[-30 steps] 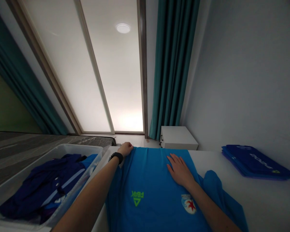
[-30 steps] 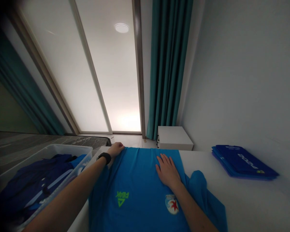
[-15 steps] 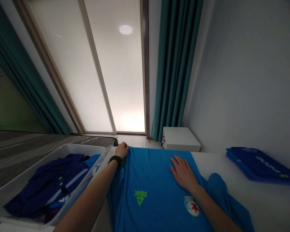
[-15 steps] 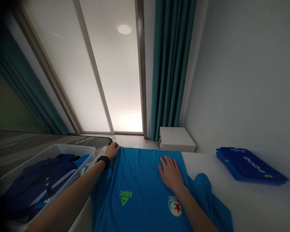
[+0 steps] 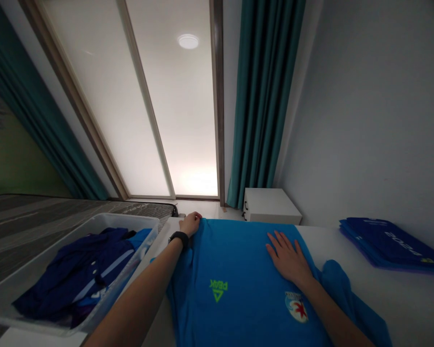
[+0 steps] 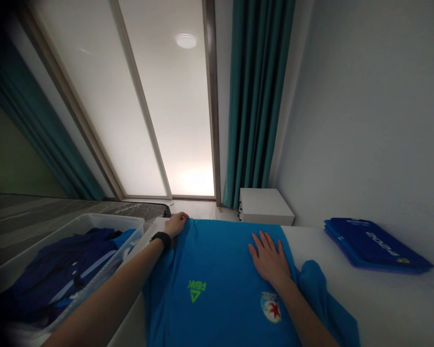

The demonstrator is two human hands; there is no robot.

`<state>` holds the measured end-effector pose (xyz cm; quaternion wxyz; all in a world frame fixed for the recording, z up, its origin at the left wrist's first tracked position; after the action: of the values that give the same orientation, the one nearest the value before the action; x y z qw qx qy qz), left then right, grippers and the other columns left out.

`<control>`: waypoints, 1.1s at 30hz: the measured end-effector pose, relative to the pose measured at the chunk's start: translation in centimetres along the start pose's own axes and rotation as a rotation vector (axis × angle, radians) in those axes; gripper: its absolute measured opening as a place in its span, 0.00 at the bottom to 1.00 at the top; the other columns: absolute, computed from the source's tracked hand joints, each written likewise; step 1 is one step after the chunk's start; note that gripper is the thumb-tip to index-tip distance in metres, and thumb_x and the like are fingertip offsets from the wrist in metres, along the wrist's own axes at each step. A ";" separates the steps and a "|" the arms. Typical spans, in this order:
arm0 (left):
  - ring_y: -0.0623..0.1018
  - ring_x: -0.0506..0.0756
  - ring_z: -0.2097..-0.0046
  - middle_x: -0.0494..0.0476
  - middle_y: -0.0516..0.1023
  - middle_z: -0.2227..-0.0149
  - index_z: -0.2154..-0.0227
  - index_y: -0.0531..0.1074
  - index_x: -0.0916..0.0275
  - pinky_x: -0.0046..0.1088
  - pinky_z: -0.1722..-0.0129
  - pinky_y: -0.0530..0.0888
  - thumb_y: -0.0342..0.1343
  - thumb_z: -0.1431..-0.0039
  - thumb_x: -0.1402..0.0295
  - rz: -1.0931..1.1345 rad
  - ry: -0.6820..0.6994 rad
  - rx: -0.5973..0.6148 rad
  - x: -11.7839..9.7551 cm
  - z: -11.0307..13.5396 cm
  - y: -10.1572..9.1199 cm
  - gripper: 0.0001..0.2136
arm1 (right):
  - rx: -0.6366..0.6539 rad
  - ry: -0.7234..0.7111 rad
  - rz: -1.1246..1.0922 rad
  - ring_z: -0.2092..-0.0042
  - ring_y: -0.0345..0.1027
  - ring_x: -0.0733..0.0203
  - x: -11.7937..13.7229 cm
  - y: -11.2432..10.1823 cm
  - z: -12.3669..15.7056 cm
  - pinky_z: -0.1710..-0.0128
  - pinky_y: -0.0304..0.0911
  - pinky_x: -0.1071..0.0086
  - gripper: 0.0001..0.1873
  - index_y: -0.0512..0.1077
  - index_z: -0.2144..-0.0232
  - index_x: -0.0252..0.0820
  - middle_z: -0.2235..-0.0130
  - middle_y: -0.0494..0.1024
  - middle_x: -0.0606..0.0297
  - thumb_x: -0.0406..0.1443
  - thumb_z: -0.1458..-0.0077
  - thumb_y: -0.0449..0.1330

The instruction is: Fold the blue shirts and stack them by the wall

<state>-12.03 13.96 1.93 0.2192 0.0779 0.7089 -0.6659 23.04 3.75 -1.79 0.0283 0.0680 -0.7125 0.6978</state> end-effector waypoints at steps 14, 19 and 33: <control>0.72 0.63 0.47 0.62 0.77 0.53 0.60 0.74 0.60 0.43 0.49 0.63 0.46 0.37 0.71 -0.039 0.061 -0.116 0.4 0.8 0.4 0.11 | -0.002 -0.015 0.046 0.30 0.36 0.51 -2.6 0.8 0.2 0.33 0.32 0.44 0.35 0.50 0.32 0.47 0.30 0.48 0.63 0.54 0.35 0.36; 0.71 0.60 0.47 0.59 0.76 0.53 0.47 0.70 0.55 0.39 0.48 0.63 0.41 0.32 0.65 -0.016 0.166 -0.100 0.7 1.7 0.2 0.17 | -0.015 -0.021 0.047 0.30 0.37 0.50 -2.8 1.0 0.1 0.33 0.33 0.44 0.35 0.52 0.32 0.46 0.30 0.49 0.61 0.53 0.36 0.36; 0.68 0.61 0.47 0.57 0.74 0.52 0.51 0.75 0.49 0.40 0.45 0.60 0.44 0.33 0.63 -0.038 0.341 -0.032 0.4 2.7 0.6 0.16 | 0.084 -0.425 -0.088 0.31 0.42 0.52 13.0 -3.6 -1.3 0.33 0.35 0.50 0.32 0.54 0.34 0.36 0.32 0.53 0.56 0.43 0.34 0.39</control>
<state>-11.57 11.31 1.18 0.0845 0.1727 0.7475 -0.6358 10.60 4.22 3.52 -0.0949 0.2459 -0.6690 0.6950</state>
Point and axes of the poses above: each hand's wrist, its own z-axis away from the middle knuckle, its own y-axis out of the palm, x = y × z, the point moved 2 cm from there along -z, towards the middle knuckle
